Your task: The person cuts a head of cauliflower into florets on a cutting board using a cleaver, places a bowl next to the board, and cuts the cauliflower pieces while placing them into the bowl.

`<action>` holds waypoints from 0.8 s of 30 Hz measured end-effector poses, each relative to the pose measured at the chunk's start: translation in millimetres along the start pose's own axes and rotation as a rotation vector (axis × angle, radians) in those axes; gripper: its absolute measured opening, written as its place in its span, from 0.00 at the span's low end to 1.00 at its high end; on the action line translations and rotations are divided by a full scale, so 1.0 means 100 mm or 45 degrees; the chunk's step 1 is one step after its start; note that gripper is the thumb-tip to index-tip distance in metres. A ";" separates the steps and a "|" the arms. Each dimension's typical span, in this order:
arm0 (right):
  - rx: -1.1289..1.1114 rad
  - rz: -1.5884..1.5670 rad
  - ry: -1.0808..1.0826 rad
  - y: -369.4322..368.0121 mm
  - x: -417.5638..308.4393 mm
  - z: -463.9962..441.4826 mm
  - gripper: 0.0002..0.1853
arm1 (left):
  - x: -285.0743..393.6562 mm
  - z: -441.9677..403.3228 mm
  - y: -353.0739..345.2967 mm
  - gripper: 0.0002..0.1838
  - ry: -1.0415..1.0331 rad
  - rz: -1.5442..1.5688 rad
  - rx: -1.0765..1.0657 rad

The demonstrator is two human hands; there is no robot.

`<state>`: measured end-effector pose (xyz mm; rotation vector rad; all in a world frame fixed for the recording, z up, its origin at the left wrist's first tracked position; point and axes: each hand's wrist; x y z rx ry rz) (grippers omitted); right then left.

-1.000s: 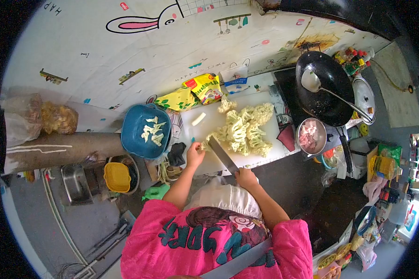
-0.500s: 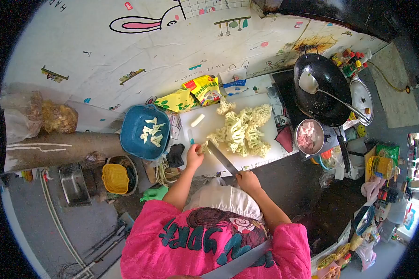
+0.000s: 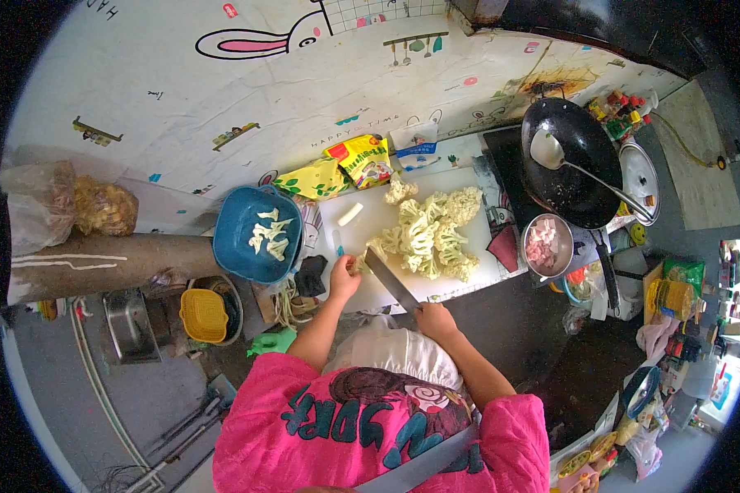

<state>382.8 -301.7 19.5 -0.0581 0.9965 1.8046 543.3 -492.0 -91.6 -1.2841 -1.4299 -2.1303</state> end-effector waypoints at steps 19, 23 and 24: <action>0.054 0.039 -0.054 -0.08 -0.01 -0.03 0.16 | -0.13 0.15 -0.05 0.18 -0.073 0.029 0.120; 0.079 0.018 -0.070 0.08 -0.09 0.13 0.15 | -0.22 0.18 -0.07 0.18 -0.127 0.128 0.139; 0.089 0.005 -0.040 0.08 -0.06 0.14 0.15 | -0.21 0.20 -0.05 0.18 -0.133 0.120 0.129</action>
Point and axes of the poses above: each hand's wrist, its own z-axis away from the middle knuckle, its own y-axis out of the back of the hand, x = y × z, and after that the axes turned 7 degrees about -y, right-handed
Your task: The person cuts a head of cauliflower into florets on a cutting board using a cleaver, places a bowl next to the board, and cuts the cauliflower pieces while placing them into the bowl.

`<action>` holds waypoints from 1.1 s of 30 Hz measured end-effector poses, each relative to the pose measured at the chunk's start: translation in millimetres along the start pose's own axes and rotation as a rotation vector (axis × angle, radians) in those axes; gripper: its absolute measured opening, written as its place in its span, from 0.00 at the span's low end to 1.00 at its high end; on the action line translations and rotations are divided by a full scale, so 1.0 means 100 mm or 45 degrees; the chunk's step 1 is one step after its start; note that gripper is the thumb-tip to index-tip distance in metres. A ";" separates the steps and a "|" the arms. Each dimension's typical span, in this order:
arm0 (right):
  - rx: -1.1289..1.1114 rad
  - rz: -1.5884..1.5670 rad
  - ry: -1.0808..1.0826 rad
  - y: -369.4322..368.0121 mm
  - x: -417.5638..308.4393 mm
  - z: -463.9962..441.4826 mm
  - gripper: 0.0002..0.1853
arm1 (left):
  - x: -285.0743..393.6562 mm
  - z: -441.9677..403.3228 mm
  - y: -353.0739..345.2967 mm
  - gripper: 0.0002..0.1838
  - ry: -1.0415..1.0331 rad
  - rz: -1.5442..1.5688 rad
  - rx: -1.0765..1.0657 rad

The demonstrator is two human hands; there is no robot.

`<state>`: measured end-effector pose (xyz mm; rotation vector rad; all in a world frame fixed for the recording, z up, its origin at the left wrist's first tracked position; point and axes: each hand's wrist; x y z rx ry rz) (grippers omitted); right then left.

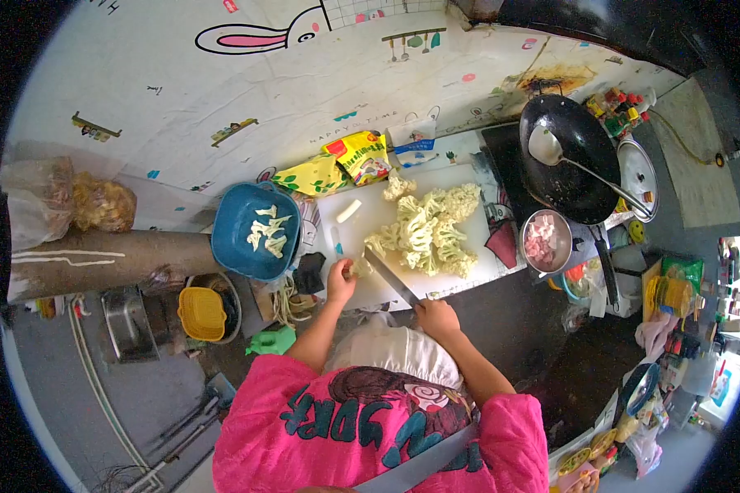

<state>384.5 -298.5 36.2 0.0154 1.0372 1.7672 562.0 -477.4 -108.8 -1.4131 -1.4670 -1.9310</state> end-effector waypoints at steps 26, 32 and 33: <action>-0.168 0.207 -0.016 -0.21 0.08 -0.18 0.13 | 0.07 -0.10 0.01 0.16 0.150 -0.087 -0.049; -0.150 0.183 -0.002 -0.32 0.08 -0.26 0.14 | 0.08 -0.09 0.07 0.15 -0.013 -0.173 -0.075; -0.151 0.168 0.006 -0.35 0.09 -0.28 0.15 | 0.09 -0.06 0.09 0.15 -0.012 -0.178 -0.077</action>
Point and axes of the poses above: each hand's wrist, its own z-axis away from the middle knuckle, its own y-axis out of the back of the hand, x = y × z, and after that the axes turned 7 degrees about -y, right-handed
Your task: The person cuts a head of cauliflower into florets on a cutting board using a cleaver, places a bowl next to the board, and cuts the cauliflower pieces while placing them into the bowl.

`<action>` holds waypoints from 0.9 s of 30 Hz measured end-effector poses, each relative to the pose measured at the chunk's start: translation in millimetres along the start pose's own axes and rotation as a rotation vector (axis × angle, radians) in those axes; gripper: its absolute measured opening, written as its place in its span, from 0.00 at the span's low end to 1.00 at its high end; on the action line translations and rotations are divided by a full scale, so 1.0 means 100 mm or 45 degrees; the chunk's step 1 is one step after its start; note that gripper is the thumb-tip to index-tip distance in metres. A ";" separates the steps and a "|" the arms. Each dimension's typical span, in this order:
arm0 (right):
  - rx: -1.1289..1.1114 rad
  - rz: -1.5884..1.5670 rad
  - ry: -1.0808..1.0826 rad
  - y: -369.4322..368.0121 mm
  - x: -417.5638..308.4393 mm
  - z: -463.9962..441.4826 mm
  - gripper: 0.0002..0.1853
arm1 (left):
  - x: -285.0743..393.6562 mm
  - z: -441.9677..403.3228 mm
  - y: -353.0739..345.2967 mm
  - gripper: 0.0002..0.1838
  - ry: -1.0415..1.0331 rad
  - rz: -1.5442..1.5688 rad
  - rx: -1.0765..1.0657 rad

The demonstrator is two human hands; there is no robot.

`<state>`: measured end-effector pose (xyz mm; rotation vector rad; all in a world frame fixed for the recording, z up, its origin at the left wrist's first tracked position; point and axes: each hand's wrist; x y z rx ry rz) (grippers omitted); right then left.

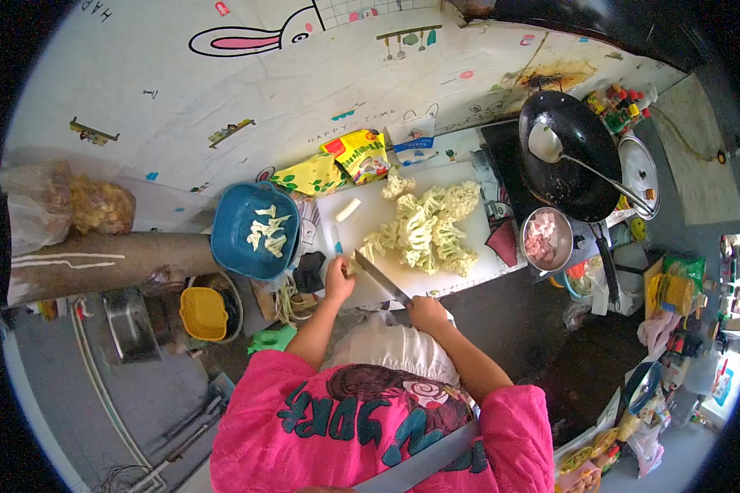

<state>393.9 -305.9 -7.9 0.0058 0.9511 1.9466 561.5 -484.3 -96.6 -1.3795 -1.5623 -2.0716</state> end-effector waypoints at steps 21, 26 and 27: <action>0.255 -0.341 0.030 0.20 0.16 0.36 0.14 | 0.16 0.07 0.10 0.15 -0.252 0.032 -0.015; 0.264 -0.294 0.083 0.13 0.18 0.35 0.14 | 0.15 0.10 0.08 0.15 -0.267 0.034 0.043; 0.252 -0.282 0.093 0.16 0.15 0.37 0.14 | 0.13 0.11 0.06 0.14 -0.222 0.070 0.071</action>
Point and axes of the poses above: each hand's wrist, its own z-axis away from the middle knuckle, its own y-axis out of the back of the hand, x = y × z, and after that the axes turned 7 degrees about -y, right-handed
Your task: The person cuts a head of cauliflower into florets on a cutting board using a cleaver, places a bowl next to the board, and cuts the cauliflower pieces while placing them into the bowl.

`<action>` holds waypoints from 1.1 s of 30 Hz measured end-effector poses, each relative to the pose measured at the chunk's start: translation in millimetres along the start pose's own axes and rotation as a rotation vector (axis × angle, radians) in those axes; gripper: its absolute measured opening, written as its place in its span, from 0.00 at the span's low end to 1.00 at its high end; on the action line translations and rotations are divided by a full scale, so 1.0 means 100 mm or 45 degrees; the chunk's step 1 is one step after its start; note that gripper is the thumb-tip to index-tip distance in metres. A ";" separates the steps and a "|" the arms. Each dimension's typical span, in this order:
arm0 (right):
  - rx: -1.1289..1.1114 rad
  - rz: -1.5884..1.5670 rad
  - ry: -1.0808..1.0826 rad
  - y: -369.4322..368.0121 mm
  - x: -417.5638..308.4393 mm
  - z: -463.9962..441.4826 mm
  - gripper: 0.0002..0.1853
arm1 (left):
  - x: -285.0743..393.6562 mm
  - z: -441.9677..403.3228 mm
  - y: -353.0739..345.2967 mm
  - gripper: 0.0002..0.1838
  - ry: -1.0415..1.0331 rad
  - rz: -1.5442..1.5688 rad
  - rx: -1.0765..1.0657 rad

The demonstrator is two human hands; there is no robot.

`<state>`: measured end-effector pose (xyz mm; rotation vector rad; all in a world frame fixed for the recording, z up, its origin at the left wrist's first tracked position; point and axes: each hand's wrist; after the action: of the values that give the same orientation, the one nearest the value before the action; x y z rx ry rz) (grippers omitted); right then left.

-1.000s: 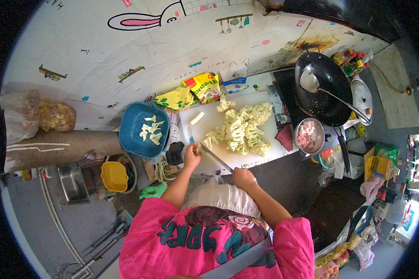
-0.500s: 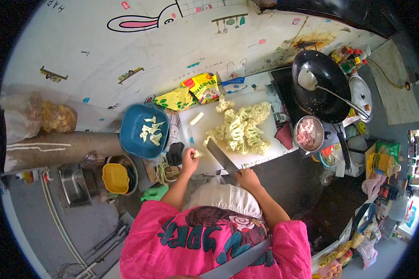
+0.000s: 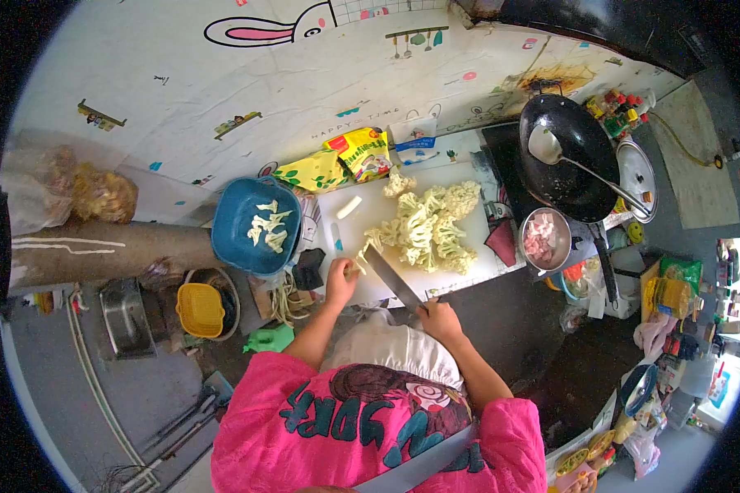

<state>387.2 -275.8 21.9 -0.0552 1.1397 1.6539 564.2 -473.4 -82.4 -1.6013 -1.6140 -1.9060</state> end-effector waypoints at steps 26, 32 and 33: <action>-0.064 0.130 0.116 0.04 -0.02 -0.07 0.13 | 0.03 -0.03 -0.04 0.14 0.149 0.055 0.014; -0.159 0.178 0.050 0.02 -0.01 -0.13 0.14 | -0.05 -0.01 -0.06 0.13 0.133 0.059 -0.070; -0.184 0.197 0.031 0.01 -0.01 -0.15 0.14 | -0.03 -0.02 -0.06 0.13 0.150 0.055 -0.084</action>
<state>379.9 -286.9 15.6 -0.0814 1.0626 1.8765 560.1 -474.2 -88.4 -1.5040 -1.4732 -2.0101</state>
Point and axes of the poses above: each hand's wrist, its own z-axis away from the middle knuckle, its own y-axis out of the back of the hand, x = y × z, and after that the axes turned 7 degrees about -y, right-handed
